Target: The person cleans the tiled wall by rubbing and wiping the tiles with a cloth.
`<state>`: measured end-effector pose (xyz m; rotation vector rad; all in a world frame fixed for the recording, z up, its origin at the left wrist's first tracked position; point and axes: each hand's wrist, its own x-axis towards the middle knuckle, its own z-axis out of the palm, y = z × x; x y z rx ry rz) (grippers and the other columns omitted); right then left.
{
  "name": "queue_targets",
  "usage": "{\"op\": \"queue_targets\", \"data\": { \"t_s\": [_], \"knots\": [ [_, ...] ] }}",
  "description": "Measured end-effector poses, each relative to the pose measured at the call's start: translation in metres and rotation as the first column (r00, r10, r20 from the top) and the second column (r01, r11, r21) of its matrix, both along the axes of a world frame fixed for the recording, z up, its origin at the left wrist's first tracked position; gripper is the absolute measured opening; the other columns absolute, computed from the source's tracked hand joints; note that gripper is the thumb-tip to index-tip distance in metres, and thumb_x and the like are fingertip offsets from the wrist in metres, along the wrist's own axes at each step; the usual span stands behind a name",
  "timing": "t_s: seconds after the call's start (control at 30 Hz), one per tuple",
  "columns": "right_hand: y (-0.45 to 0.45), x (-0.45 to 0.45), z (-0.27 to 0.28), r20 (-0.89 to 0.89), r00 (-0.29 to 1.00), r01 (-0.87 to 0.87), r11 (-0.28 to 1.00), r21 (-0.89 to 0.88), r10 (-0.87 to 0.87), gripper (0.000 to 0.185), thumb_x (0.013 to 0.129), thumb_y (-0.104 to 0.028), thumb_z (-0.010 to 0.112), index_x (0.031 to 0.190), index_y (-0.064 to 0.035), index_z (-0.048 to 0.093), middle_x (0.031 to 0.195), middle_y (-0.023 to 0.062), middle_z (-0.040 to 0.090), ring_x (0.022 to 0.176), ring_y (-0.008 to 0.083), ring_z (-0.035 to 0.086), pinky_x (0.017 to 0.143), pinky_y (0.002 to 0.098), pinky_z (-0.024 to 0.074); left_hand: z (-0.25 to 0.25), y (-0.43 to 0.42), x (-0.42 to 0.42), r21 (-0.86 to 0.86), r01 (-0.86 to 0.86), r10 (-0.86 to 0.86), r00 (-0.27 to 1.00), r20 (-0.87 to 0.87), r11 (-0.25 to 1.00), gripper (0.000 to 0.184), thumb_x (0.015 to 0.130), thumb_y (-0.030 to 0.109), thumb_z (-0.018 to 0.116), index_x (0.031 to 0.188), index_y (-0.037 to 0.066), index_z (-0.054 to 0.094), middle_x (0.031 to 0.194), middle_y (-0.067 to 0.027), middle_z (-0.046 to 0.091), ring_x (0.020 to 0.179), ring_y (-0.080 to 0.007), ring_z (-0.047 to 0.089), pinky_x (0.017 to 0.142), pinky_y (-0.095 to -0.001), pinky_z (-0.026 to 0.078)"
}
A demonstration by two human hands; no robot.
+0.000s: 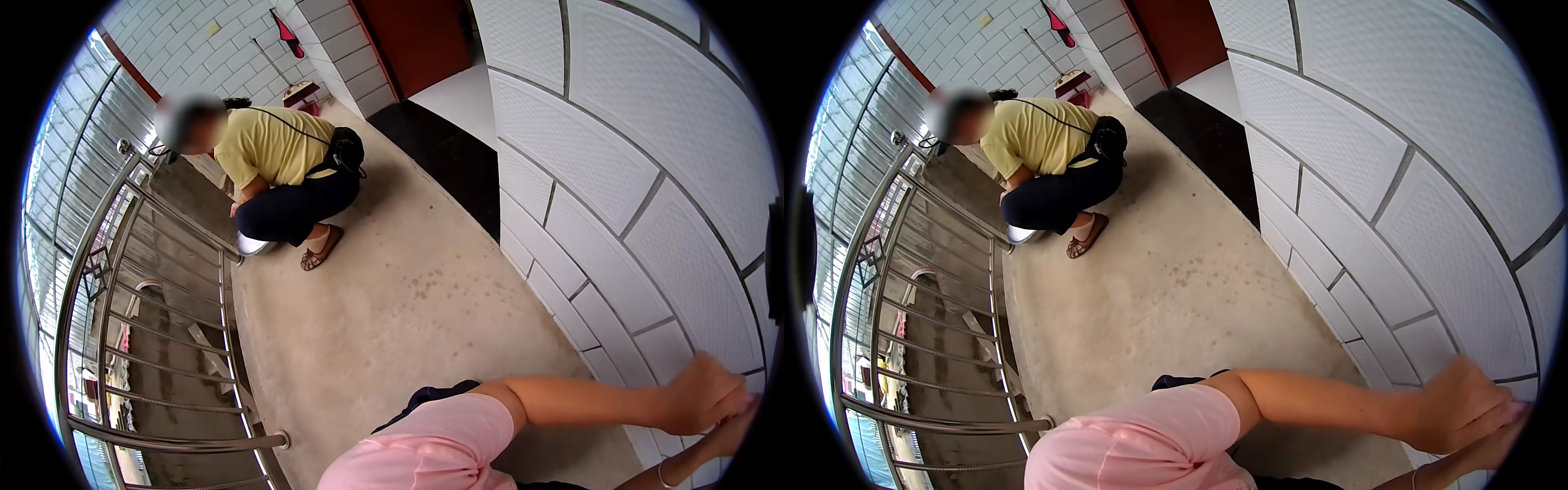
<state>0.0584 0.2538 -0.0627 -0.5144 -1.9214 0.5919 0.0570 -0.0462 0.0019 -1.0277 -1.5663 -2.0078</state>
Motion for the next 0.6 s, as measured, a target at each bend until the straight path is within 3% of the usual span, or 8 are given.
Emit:
{"op": "queue_targets", "data": {
  "t_s": [0.03, 0.1, 0.17, 0.2, 0.27, 0.37, 0.5, 0.6],
  "knots": [
    [-0.017, 0.002, 0.009, 0.006, 1.000, -0.002, 1.000, 0.002, 0.002, 0.028, 0.090, -0.027, 0.069, 0.098, -0.0005, 0.066, 0.085, 0.0076, 0.066, 0.068, 0.0139, 0.064, 0.057, 0.0235, 0.0515, -0.003, 0.000, -0.001, -0.024, -0.058, 0.057, 0.997, -0.050, 0.998, 0.030, 0.087, 0.017, 0.052, 0.061, 0.003, 0.047, 0.052, -0.0154, 0.046, 0.046, -0.0354, 0.045, 0.046, -0.0430, 0.031],
    [-0.051, 0.003, 0.022, -0.193, 0.980, -0.056, 0.998, -0.030, 0.049, 0.027, 0.087, -0.027, 0.072, 0.080, -0.0010, 0.068, 0.067, 0.0049, 0.064, 0.051, 0.0113, 0.060, 0.042, 0.0201, 0.0448, -0.002, 0.001, 0.002, -0.047, -0.119, 0.114, 0.989, -0.097, 0.992, 0.029, 0.087, 0.017, 0.053, 0.062, 0.003, 0.048, 0.052, -0.0147, 0.047, 0.047, -0.0357, 0.045, 0.046, -0.0436, 0.031],
    [-0.030, 0.003, 0.015, -0.171, 0.983, -0.068, 0.997, 0.036, 0.073, 0.028, 0.088, -0.028, 0.072, 0.082, -0.0009, 0.068, 0.069, 0.0059, 0.065, 0.053, 0.0111, 0.061, 0.043, 0.0204, 0.0454, 0.004, 0.000, 0.006, 0.026, -0.402, 0.394, 0.881, -0.263, 0.915, 0.027, 0.087, 0.015, 0.052, 0.062, 0.004, 0.049, 0.054, -0.0124, 0.049, 0.047, -0.0352, 0.046, 0.047, -0.0437, 0.031],
    [-0.030, 0.001, 0.017, -0.146, 0.984, -0.083, 0.991, 0.109, 0.099, 0.028, 0.088, -0.028, 0.072, 0.084, -0.0008, 0.069, 0.072, 0.0070, 0.066, 0.055, 0.0110, 0.062, 0.044, 0.0207, 0.0461, 0.005, -0.001, 0.005, 0.024, -0.409, 0.400, 0.877, -0.267, 0.912, 0.027, 0.087, 0.015, 0.052, 0.062, 0.004, 0.049, 0.054, -0.0124, 0.049, 0.047, -0.0352, 0.046, 0.047, -0.0437, 0.031],
    [-0.033, -0.002, 0.017, -0.143, 0.986, -0.075, 0.995, 0.065, 0.084, 0.022, 0.088, -0.024, 0.069, 0.088, -0.0020, 0.066, 0.074, 0.0061, 0.063, 0.058, 0.0119, 0.060, 0.049, 0.0216, 0.0462, 0.007, -0.004, 0.002, -0.044, -0.205, 0.195, 0.965, -0.174, 0.978, 0.025, 0.088, 0.014, 0.051, 0.064, 0.005, 0.049, 0.054, -0.0109, 0.050, 0.047, -0.0345, 0.046, 0.048, -0.0426, 0.032],
    [-0.060, 0.001, 0.027, -0.148, 0.987, -0.062, 0.998, -0.031, 0.057, 0.016, 0.088, -0.018, 0.065, 0.095, -0.0037, 0.062, 0.077, 0.0049, 0.058, 0.063, 0.0133, 0.058, 0.056, 0.0230, 0.0465, 0.004, -0.005, -0.004, -0.058, -0.071, 0.063, 0.990, -0.122, 0.996, 0.026, 0.089, 0.014, 0.050, 0.065, 0.005, 0.050, 0.054, -0.0110, 0.050, 0.047, -0.0346, 0.046, 0.048, -0.0421, 0.033],
    [-0.083, 0.004, 0.038, -0.132, 0.990, -0.059, 0.992, -0.111, 0.044, 0.016, 0.089, -0.009, 0.060, 0.104, -0.0061, 0.057, 0.082, 0.0032, 0.052, 0.069, 0.0151, 0.055, 0.065, 0.0248, 0.0468, 0.005, -0.004, -0.006, -0.071, -0.073, 0.061, 0.986, -0.157, 0.995, 0.035, 0.095, 0.017, 0.045, 0.063, 0.004, 0.044, 0.056, -0.0157, 0.042, 0.048, -0.0375, 0.038, 0.049, -0.0432, 0.028],
    [-0.078, -0.006, 0.028, -0.209, 0.977, -0.063, 0.984, -0.167, 0.027, 0.015, 0.089, -0.018, 0.065, 0.096, -0.0047, 0.062, 0.077, 0.0044, 0.058, 0.063, 0.0131, 0.057, 0.056, 0.0231, 0.0462, 0.008, -0.007, -0.007, 0.014, -0.084, 0.085, 0.986, -0.143, 0.996, 0.034, 0.094, 0.017, 0.047, 0.063, 0.004, 0.046, 0.054, -0.0141, 0.043, 0.047, -0.0359, 0.040, 0.048, -0.0422, 0.029]
  ]
}}
